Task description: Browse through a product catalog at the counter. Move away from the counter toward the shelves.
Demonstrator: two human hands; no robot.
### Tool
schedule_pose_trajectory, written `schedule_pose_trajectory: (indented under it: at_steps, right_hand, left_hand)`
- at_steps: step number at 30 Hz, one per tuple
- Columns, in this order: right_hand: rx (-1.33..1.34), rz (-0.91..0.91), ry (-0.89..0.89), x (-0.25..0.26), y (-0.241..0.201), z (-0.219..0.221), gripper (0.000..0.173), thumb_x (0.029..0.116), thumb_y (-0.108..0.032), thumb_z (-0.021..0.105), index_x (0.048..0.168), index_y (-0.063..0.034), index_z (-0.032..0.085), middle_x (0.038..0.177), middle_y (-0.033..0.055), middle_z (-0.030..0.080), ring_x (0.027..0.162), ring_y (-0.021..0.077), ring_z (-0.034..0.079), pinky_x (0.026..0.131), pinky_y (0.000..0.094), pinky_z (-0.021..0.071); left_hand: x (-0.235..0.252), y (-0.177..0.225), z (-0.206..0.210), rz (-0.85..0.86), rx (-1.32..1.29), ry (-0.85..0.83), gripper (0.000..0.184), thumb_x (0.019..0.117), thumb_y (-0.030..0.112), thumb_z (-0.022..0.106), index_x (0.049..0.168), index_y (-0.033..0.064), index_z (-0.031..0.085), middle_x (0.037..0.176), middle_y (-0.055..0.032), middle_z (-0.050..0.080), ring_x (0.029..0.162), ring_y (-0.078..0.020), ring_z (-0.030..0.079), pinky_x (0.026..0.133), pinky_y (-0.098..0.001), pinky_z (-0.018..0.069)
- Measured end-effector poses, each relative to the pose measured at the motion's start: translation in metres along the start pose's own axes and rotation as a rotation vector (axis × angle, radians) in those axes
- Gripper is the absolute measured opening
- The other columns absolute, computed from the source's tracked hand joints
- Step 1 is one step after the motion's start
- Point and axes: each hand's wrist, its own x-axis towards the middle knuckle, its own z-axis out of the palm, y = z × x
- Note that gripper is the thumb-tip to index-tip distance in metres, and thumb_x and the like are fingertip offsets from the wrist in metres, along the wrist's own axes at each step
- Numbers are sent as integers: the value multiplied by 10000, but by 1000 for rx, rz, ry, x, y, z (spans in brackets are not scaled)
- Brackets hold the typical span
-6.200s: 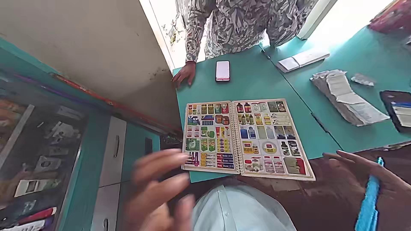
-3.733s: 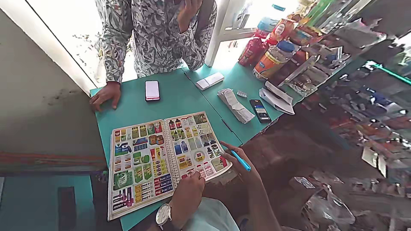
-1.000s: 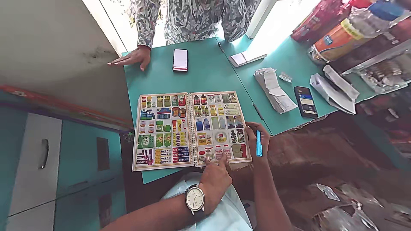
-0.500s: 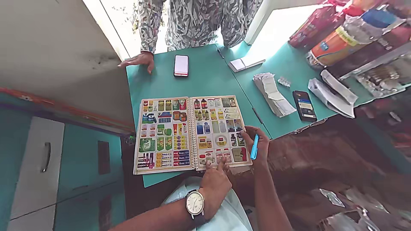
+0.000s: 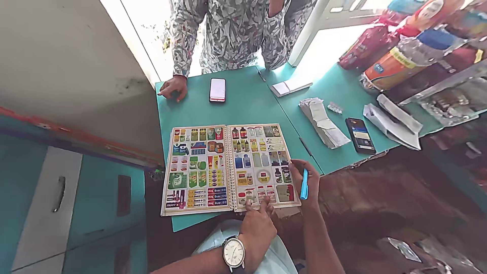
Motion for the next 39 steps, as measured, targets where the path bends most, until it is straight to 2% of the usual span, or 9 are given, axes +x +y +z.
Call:
schedule_pose_trajectory:
  at_steps: [3,7,12,18,22,25,30,34,39]
  right_hand:
    - [-5,15,2,0,-3,0,163,918,-31,651,1065,25,696,900,12,722,763,-2,653,710,166,555]
    - [18,48,6,-1,-4,1,158,924,-29,655,1068,15,702,906,19,728,770,21,665,711,183,565]
    - [16,27,3,0,-3,1,161,920,-22,656,1068,22,703,916,24,732,777,22,670,720,184,568]
    - [22,-10,9,0,-2,1,146,924,-1,638,1054,32,697,909,26,729,791,23,673,734,184,570]
    - [-14,4,5,-1,-2,1,151,931,-21,641,1061,30,698,916,21,724,797,2,660,742,171,557]
    - [-11,30,18,-1,-3,1,149,945,-22,610,1056,30,695,891,9,710,771,-10,642,718,155,541]
    - [19,16,6,0,0,0,152,945,-8,605,1064,43,684,890,12,710,765,4,648,721,177,553]
    - [-11,5,-19,-1,-2,0,178,951,-40,604,1081,66,663,909,2,695,787,-31,628,743,161,539]
    - [28,25,-24,-1,-4,-1,169,952,-21,563,1075,57,651,902,-29,679,788,-48,617,749,143,529]
  left_hand:
    - [0,-1,-1,8,-2,-4,585,987,-133,396,1558,-71,280,1660,-263,199,1391,-517,417,1056,-687,378]
    - [0,-1,1,11,15,9,590,985,-138,391,1560,-75,270,1651,-278,205,1360,-518,451,1037,-675,407]
    - [0,-1,1,16,48,13,564,974,-141,413,1529,-81,332,1660,-257,200,1400,-508,405,1015,-675,422]
    - [6,6,1,27,39,-34,411,928,-90,568,1339,-79,564,1636,-267,249,1479,-524,252,985,-747,385]
    - [6,5,2,15,6,-19,392,944,-98,541,1334,-81,569,1643,-257,245,1491,-509,245,1010,-754,360]
    - [6,6,1,-2,-10,-26,439,985,-103,450,1423,-89,474,1646,-265,229,1474,-508,282,1041,-746,326]
    - [7,6,1,5,-51,-17,394,966,-104,489,1352,-72,559,1633,-250,274,1476,-503,279,1060,-745,313]
    - [4,4,0,9,-55,-18,353,970,-81,508,1310,-64,602,1635,-232,288,1464,-494,306,1062,-743,313]
    - [4,3,-4,55,-81,-40,290,972,-52,548,1246,-63,642,1574,-269,367,1436,-528,316,1009,-779,328]
